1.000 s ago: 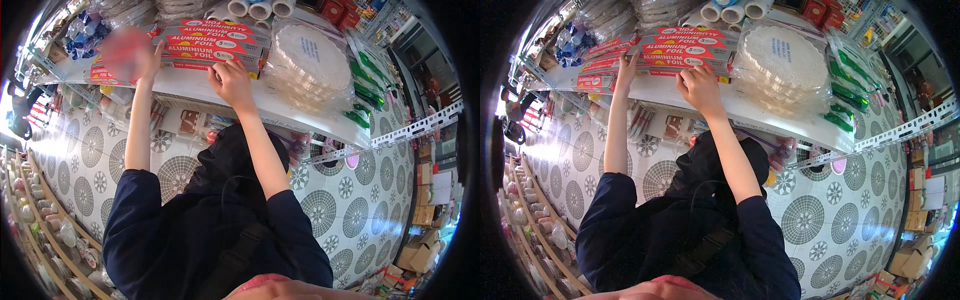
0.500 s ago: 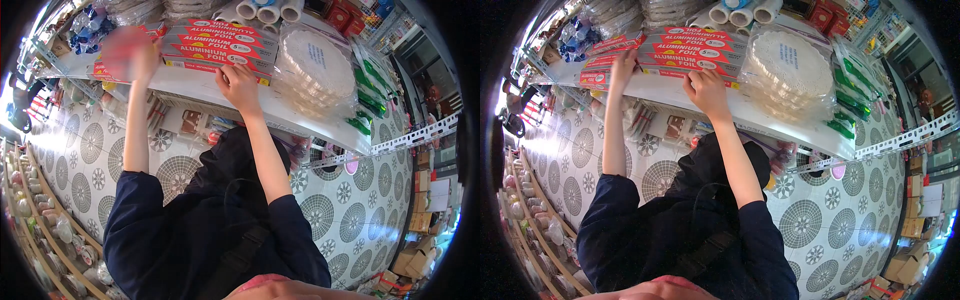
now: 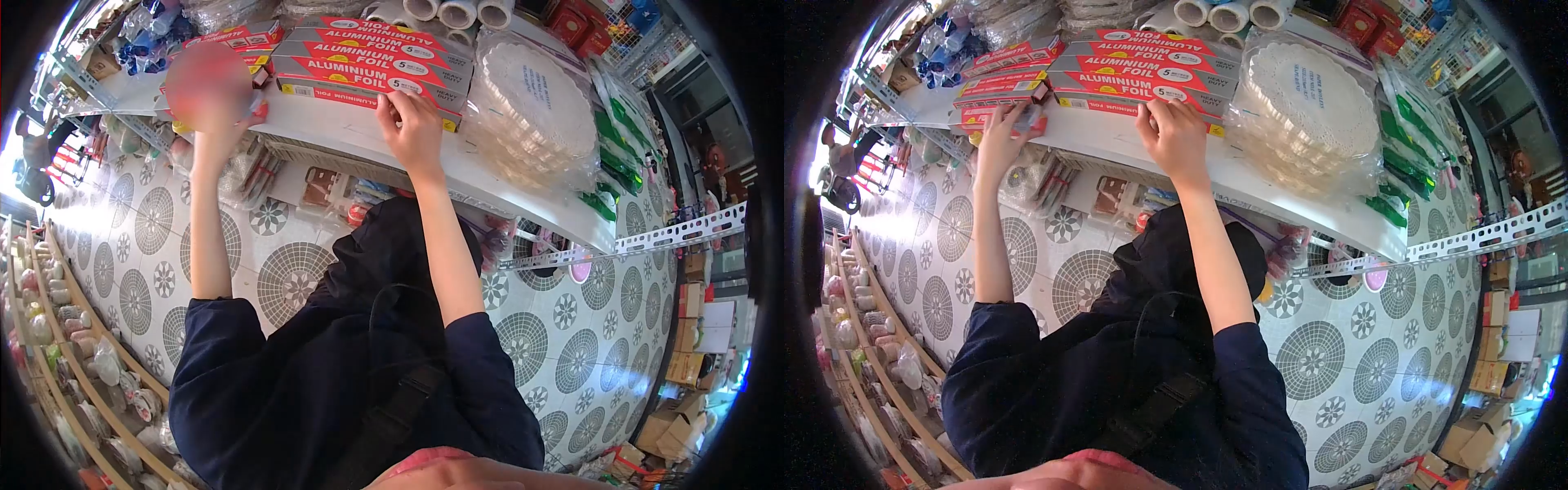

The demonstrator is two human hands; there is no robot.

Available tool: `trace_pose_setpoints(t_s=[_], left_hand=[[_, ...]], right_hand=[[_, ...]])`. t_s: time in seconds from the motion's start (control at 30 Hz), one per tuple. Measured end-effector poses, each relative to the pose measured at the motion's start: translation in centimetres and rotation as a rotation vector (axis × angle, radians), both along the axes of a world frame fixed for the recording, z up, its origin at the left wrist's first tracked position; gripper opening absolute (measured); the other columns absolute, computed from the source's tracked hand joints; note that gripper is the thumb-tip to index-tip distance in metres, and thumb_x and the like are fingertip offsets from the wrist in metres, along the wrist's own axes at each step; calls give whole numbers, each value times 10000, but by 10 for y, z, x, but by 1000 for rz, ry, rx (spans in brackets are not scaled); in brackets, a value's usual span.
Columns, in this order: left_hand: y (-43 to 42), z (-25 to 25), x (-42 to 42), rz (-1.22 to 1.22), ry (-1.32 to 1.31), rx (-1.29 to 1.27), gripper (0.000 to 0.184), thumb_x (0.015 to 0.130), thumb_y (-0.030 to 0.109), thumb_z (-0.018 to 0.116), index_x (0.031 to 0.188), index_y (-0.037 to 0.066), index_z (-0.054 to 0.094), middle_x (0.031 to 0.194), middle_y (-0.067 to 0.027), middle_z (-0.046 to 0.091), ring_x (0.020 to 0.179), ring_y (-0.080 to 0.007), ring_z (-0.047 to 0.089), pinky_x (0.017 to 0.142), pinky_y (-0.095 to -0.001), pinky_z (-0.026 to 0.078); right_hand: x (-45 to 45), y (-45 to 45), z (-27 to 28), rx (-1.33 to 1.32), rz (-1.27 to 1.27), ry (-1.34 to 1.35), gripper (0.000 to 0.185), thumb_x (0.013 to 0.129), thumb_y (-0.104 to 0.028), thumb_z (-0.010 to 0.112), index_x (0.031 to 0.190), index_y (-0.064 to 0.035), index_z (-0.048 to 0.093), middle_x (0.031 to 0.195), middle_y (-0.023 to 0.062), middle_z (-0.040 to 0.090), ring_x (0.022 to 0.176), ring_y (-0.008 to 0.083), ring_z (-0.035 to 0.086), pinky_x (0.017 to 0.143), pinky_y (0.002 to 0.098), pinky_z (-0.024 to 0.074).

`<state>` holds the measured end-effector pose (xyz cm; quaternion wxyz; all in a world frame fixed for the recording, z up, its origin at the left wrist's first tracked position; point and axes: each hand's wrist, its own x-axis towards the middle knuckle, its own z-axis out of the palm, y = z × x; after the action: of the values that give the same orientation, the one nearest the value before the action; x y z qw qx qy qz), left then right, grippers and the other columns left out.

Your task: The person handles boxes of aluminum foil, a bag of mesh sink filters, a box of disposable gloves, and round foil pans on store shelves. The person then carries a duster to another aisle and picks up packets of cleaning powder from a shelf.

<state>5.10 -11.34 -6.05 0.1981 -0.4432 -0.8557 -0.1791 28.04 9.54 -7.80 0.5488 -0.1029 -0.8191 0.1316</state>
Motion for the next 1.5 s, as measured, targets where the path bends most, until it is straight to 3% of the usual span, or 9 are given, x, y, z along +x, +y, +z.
trace_pose_setpoints(t_s=[0.23, 0.33, 0.47, 0.57, 0.77, 1.0, 1.13, 1.23, 1.5], left_hand=[[50, 11, 100, -506, -162, 183, 476, 785, 297, 701, 1211, 117, 589, 1154, -99, 589, 1122, -290, 521, 923, -398, 449], [49, 7, 85, -476, -159, 430, 422, 810, 276, 685, 1186, 103, 603, 1221, -113, 561, 1155, -296, 504, 971, -400, 410], [34, -32, 25, 304, 69, 523, 685, 793, 410, 700, 1311, 32, 459, 1262, -219, 504, 1177, -374, 473, 1003, -448, 360], [34, -71, -16, 174, -357, 500, 795, 793, 478, 685, 1350, -1, 384, 1206, -267, 503, 1186, -413, 441, 1011, -478, 327], [60, -63, 58, 36, -249, 488, 729, 838, 518, 616, 1327, 10, 430, 1244, -256, 498, 1196, -404, 448, 1025, -458, 310], [36, -46, -7, 25, -411, 344, 481, 903, 453, 550, 1252, 122, 535, 1197, -122, 569, 1168, -326, 505, 996, -703, 153], [23, -21, -90, -141, -5, 318, 583, 779, 138, 607, 1336, 104, 440, 1314, -144, 471, 1203, -349, 465, 1046, -512, 325], [14, -18, -115, -129, -56, -35, 758, 674, 43, 595, 1394, 131, 374, 1353, -147, 417, 1216, -374, 434, 1032, -417, 374], [-5, -17, -89, 90, 36, 4, 641, 715, 137, 698, 1315, 255, 505, 1289, -112, 422, 1179, -354, 433, 968, -468, 412]], right_hand=[[-1, 1, 0, 86, -17, 142, 119, 805, -92, 664, 729, -63, 577, 560, 14, 502, 515, 198, 504, 530, 336, 404], [2, 1, 2, 158, -41, 136, 114, 794, -85, 666, 725, -72, 577, 571, 3, 502, 554, 192, 510, 560, 328, 400], [0, 0, 3, 255, -57, 108, 109, 771, -81, 674, 725, -80, 576, 602, 2, 513, 637, 188, 522, 627, 329, 394], [2, -4, 5, 313, -48, 102, 117, 754, -82, 684, 729, -81, 570, 627, 10, 521, 666, 187, 523, 659, 338, 390], [5, -9, 5, 396, -24, 33, 158, 759, -120, 690, 717, -91, 541, 657, 19, 520, 695, 193, 527, 692, 352, 408], [0, -7, 4, 376, 2, -30, 129, 753, -96, 694, 739, -76, 568, 679, 19, 552, 690, 196, 545, 702, 337, 411], [-1, -7, 4, 357, -9, -30, 130, 756, -95, 694, 738, -74, 567, 672, 18, 562, 692, 192, 549, 696, 337, 405], [-2, -5, 4, 355, -16, -28, 126, 758, -90, 691, 739, -73, 568, 665, 17, 566, 692, 190, 551, 695, 336, 399], [-1, -5, 2, 352, -18, 13, 123, 754, -82, 692, 746, -73, 570, 665, 16, 571, 680, 188, 550, 702, 340, 394]])
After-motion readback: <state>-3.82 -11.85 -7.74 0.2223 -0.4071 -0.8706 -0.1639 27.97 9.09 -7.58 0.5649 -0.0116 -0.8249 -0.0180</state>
